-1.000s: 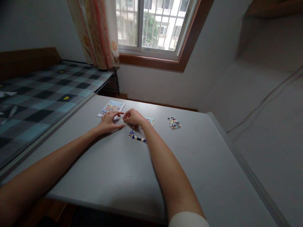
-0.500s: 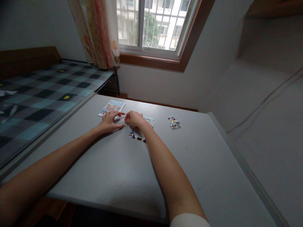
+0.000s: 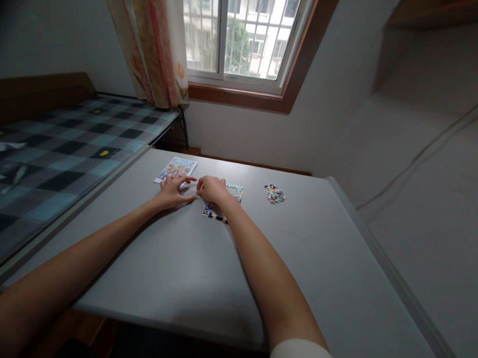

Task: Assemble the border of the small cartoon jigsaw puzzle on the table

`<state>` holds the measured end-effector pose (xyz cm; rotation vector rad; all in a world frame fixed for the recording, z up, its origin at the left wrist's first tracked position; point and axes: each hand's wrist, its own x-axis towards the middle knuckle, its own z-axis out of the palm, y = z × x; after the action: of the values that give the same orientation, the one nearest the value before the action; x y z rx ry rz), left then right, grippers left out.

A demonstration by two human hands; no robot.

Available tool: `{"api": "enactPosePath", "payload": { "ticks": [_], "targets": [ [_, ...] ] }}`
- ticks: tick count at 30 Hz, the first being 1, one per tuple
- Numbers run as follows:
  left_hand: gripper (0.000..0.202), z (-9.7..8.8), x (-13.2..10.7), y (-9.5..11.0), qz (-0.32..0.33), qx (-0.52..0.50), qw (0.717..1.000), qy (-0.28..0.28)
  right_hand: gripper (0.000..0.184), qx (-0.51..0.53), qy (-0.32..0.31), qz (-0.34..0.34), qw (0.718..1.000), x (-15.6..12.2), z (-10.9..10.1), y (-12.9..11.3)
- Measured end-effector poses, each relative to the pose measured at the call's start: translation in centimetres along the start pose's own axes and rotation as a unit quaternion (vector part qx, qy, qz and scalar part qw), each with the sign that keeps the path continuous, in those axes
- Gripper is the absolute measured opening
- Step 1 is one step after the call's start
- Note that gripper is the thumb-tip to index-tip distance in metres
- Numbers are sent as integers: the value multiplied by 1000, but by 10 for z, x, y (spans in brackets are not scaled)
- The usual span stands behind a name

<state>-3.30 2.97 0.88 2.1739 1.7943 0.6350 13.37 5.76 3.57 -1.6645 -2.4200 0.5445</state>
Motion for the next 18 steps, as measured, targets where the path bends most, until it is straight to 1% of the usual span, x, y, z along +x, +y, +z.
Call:
{"api": "enactPosePath", "payload": {
  "ticks": [5, 11, 14, 18],
  "targets": [
    [53, -2, -2, 2, -2, -7, 1000, 1, 16, -16, 22, -44, 999, -5, -5, 2],
    [51, -2, -3, 3, 4, -12, 1000, 5, 31, -46, 17, -120, 992, -16, -6, 8],
    [51, -2, -3, 3, 8, -12, 1000, 7, 33, -50, 27, -129, 990, -19, -3, 11],
    [51, 0, -1, 1, 11, -6, 1000, 8, 30, -46, 28, -116, 992, -21, 1, 12]
  ]
}}
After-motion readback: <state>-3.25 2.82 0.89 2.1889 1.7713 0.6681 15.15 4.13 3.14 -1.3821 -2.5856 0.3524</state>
